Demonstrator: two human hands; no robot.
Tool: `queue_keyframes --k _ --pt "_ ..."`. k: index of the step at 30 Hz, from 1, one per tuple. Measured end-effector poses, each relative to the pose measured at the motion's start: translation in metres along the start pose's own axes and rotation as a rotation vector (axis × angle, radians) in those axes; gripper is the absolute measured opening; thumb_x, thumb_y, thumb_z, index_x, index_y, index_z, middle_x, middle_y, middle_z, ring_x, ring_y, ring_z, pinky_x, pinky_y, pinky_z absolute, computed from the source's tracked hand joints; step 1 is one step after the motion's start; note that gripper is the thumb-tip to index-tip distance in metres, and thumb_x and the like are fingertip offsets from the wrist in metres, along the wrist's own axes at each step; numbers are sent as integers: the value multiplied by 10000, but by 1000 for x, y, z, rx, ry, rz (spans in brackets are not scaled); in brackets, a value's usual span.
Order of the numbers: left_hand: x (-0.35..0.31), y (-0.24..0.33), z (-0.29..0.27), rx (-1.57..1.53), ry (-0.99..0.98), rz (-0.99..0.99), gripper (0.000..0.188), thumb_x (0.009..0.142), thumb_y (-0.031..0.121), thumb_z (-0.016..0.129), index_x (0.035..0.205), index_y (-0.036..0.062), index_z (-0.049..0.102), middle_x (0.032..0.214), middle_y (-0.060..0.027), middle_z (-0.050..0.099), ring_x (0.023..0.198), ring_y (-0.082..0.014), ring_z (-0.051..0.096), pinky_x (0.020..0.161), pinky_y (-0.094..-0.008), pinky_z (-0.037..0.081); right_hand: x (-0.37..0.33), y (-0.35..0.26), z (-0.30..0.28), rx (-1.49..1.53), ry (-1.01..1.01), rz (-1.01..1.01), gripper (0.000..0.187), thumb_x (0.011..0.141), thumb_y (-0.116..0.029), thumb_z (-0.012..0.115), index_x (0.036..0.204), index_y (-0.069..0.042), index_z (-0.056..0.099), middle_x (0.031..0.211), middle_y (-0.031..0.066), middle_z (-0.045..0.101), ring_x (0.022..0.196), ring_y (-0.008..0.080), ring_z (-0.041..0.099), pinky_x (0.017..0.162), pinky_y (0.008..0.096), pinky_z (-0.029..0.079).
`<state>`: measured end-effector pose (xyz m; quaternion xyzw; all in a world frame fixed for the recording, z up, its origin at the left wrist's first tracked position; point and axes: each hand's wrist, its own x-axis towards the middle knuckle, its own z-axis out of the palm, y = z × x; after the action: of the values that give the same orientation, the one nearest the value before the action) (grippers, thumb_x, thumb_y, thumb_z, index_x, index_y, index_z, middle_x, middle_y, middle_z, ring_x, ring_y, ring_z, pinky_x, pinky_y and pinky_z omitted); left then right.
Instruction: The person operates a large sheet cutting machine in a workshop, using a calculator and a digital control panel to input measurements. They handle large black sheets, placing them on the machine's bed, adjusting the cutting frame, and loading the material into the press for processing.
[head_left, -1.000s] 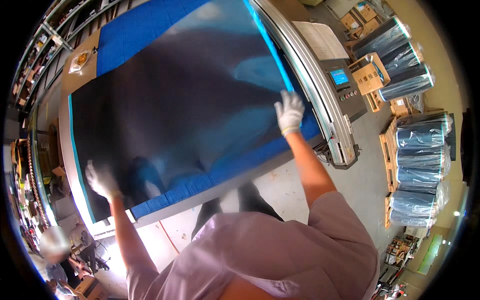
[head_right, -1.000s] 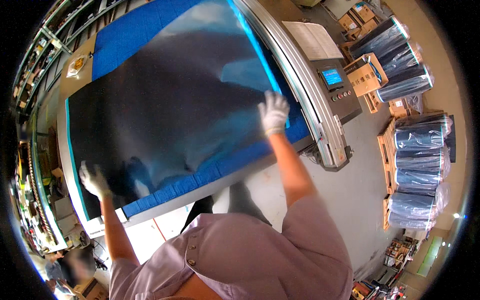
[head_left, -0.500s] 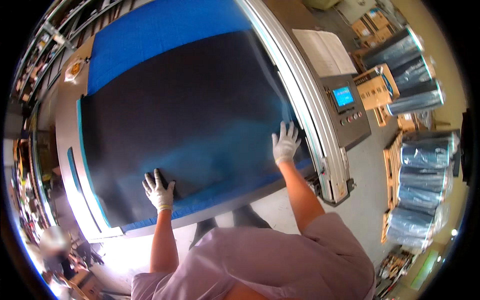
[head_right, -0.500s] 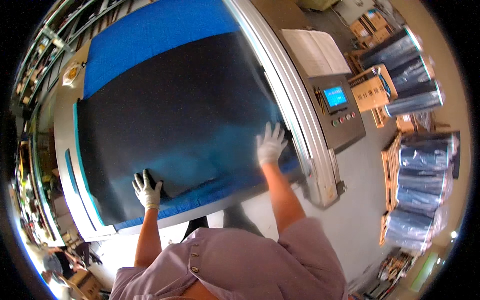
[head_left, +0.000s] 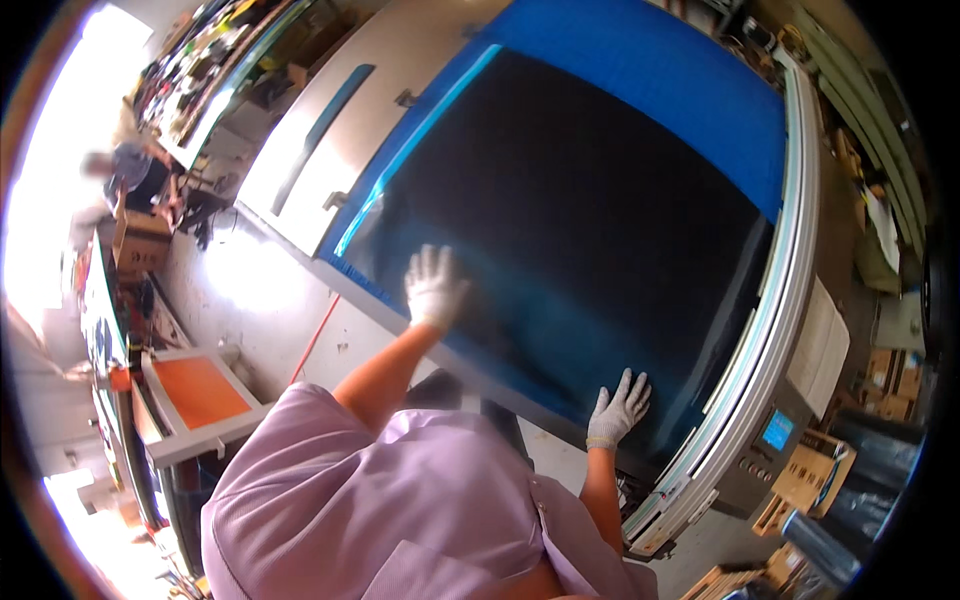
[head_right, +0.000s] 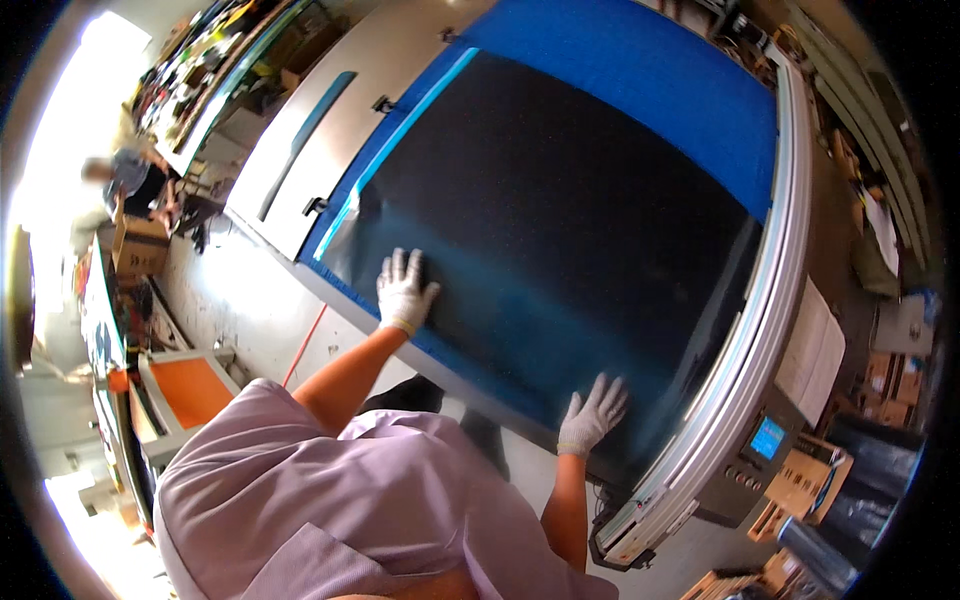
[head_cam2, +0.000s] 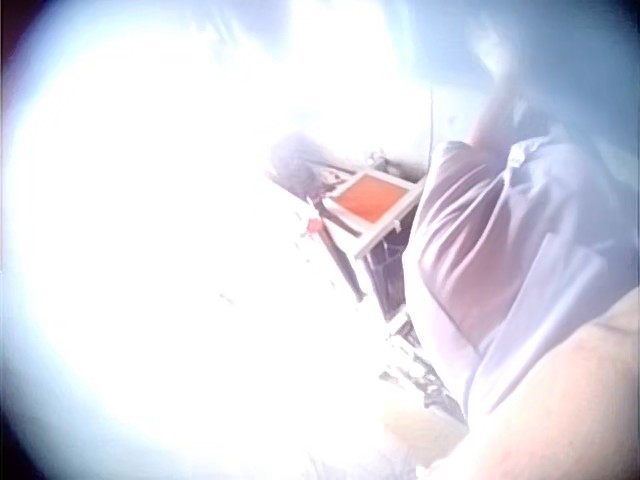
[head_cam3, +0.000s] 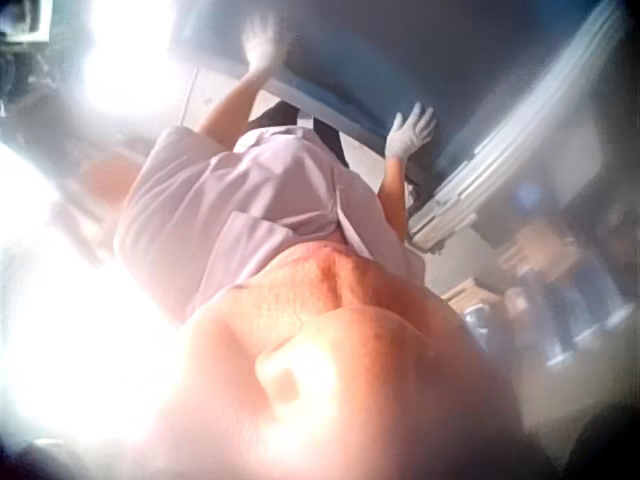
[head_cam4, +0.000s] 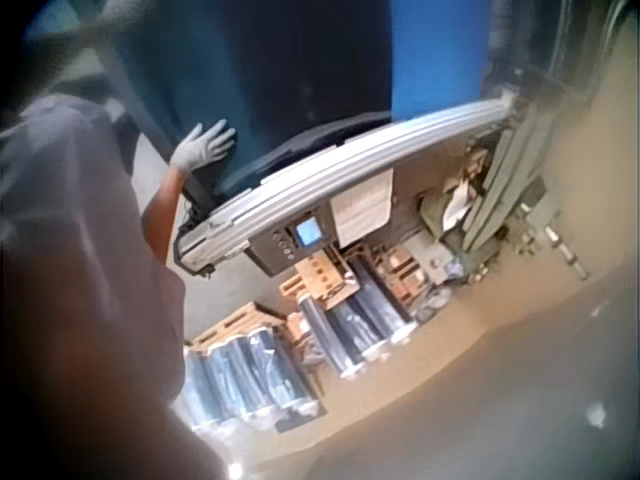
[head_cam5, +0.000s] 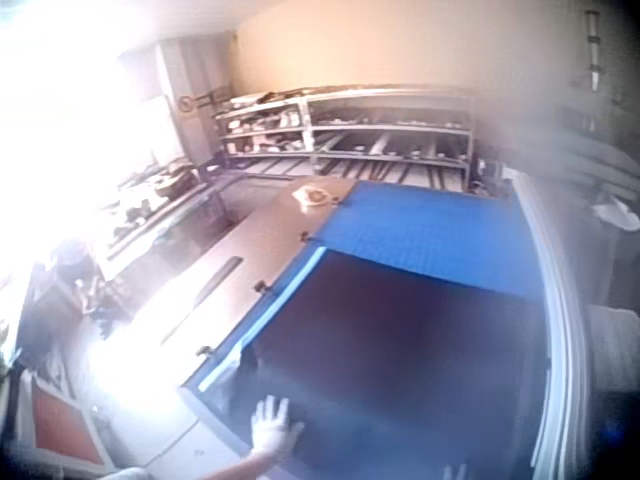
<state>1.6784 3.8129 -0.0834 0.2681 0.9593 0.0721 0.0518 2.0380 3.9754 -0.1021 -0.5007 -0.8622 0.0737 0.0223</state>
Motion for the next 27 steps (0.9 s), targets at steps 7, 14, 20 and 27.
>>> queue_keyframes --k 7,14,20,27 --pt "11 -140 -19 109 -60 -274 772 908 539 596 1553 229 305 1606 -186 255 1469 -419 232 1166 -523 231 -4 -35 7 -128 -57 -74 629 961 -369 561 1522 -172 356 1605 171 246 1443 420 271 1160 571 240" --pt "23 -194 -34 42 8 -292 823 863 499 666 1531 147 338 1579 -182 308 1430 -385 308 1145 -519 265 -4 -54 12 -207 -64 -87 627 974 -376 537 1531 -174 330 1595 166 263 1422 421 306 1136 562 298" --pt "16 -212 -30 39 40 -219 822 846 493 686 1511 134 361 1565 -190 325 1451 -417 261 1161 -557 222 -12 -60 19 -262 -26 -56 616 982 -389 526 1528 -182 330 1564 160 321 1376 411 376 1104 528 365" --pt "18 -217 -21 25 109 -172 815 857 526 657 1522 157 363 1579 -176 313 1451 -447 237 1159 -576 210 -9 -73 14 -168 -45 22 636 947 -327 588 1510 -149 351 1544 203 335 1357 439 382 1104 527 360"
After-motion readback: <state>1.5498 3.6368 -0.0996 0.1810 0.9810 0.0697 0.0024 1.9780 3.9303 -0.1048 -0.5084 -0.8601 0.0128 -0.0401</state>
